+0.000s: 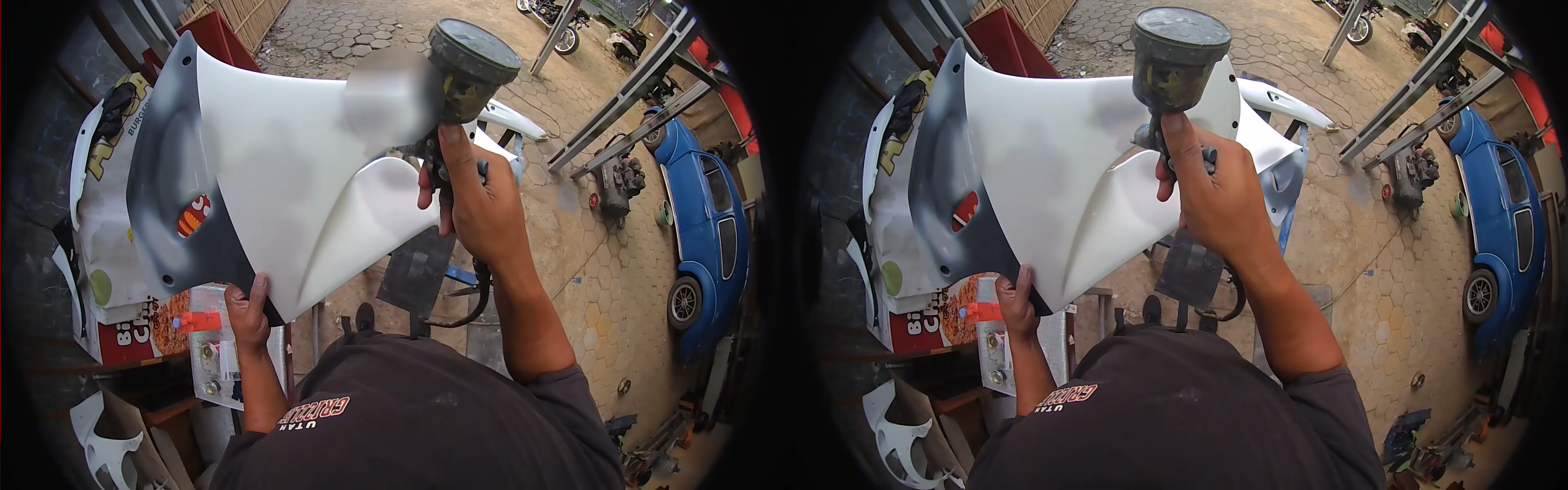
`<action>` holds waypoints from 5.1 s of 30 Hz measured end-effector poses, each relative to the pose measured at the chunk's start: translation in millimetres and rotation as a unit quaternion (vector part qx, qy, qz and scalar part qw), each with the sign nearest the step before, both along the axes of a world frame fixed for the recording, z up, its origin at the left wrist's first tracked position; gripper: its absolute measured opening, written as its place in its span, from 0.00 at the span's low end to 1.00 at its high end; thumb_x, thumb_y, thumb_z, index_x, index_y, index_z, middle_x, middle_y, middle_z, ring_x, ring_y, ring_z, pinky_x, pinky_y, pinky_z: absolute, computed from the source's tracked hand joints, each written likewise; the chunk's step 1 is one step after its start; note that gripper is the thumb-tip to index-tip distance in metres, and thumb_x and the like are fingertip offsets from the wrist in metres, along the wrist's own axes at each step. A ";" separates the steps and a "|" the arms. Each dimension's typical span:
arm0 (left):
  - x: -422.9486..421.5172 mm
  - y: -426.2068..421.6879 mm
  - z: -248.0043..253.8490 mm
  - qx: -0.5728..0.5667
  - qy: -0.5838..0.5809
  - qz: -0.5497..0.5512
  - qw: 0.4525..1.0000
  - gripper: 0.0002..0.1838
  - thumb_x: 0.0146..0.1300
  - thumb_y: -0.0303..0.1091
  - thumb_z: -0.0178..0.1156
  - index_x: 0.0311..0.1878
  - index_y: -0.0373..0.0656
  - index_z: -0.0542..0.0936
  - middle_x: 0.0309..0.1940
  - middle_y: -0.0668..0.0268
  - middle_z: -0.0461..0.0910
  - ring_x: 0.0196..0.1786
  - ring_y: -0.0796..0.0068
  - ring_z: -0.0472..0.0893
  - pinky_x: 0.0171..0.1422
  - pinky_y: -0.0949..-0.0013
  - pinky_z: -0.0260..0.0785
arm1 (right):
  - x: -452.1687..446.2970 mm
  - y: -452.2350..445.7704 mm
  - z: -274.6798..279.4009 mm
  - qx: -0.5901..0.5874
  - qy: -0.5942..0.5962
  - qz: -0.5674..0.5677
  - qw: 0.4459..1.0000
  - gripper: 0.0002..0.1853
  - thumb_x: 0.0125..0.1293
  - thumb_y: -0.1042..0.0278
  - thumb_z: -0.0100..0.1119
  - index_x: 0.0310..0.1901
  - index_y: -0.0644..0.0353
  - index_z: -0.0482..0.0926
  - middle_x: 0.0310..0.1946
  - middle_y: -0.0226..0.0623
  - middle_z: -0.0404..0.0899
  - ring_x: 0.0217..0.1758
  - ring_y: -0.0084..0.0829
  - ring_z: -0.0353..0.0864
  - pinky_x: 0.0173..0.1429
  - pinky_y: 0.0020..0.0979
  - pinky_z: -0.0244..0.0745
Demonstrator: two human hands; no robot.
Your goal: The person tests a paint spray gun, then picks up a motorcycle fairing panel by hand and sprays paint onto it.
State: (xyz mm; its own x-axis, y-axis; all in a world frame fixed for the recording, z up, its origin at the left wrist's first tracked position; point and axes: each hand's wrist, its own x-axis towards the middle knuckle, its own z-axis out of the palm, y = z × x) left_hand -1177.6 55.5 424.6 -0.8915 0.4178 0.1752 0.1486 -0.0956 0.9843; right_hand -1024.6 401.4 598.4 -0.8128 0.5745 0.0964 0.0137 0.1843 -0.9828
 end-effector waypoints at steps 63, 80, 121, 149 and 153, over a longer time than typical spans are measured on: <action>-2.5 -7.0 -24.9 0.059 -0.043 0.012 0.997 0.12 0.86 0.29 0.68 0.63 0.32 0.88 0.62 0.57 0.93 0.64 0.70 0.90 0.75 0.63 0.78 | 7.1 17.0 -21.5 0.063 0.018 -0.073 0.995 0.42 0.95 0.29 0.47 0.36 0.63 0.87 0.24 0.30 0.82 0.19 0.19 0.75 0.25 0.26 0.69; -1.5 -6.6 -19.9 0.066 -0.041 -0.020 0.997 0.18 0.88 0.30 0.64 0.74 0.33 0.84 0.64 0.58 0.92 0.64 0.69 0.91 0.75 0.60 0.81 | 14.3 2.5 -17.1 0.065 -0.007 -0.051 0.997 0.45 0.93 0.26 0.48 0.34 0.66 0.85 0.22 0.36 0.83 0.28 0.28 0.86 0.39 0.37 0.80; -20.6 3.0 -1.9 0.106 -0.027 -0.010 0.994 0.20 0.87 0.32 0.67 0.74 0.32 0.85 0.65 0.57 0.93 0.66 0.67 0.91 0.76 0.59 0.79 | 61.4 25.3 -26.9 -0.038 0.079 -0.168 0.982 0.38 0.96 0.34 0.50 0.45 0.68 0.88 0.33 0.37 0.88 0.23 0.18 0.78 0.24 0.24 0.69; -11.3 41.9 -42.5 -0.090 0.021 -0.002 0.996 0.10 0.85 0.32 0.72 0.50 0.34 0.93 0.46 0.66 0.96 0.47 0.81 0.88 0.53 0.67 0.79 | -19.9 38.2 -36.8 0.042 -0.001 -0.111 0.993 0.42 0.95 0.30 0.45 0.41 0.67 0.86 0.27 0.38 0.86 0.18 0.23 0.78 0.22 0.28 0.70; -1.3 47.1 -4.0 -0.051 0.025 -0.042 0.997 0.10 0.86 0.32 0.70 0.54 0.33 0.92 0.49 0.64 0.96 0.51 0.78 0.89 0.58 0.65 0.80 | -21.7 24.2 -29.6 0.008 -0.010 -0.060 0.998 0.42 0.96 0.30 0.44 0.39 0.66 0.86 0.26 0.37 0.86 0.17 0.21 0.76 0.22 0.28 0.67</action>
State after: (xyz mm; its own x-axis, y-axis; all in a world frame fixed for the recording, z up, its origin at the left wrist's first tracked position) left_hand -1178.8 102.6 420.6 -0.8442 0.5080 0.1711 0.1936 -0.0086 0.9810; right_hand -1046.2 425.6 568.8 -0.7404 0.6660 0.0907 0.0561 0.1957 -0.9791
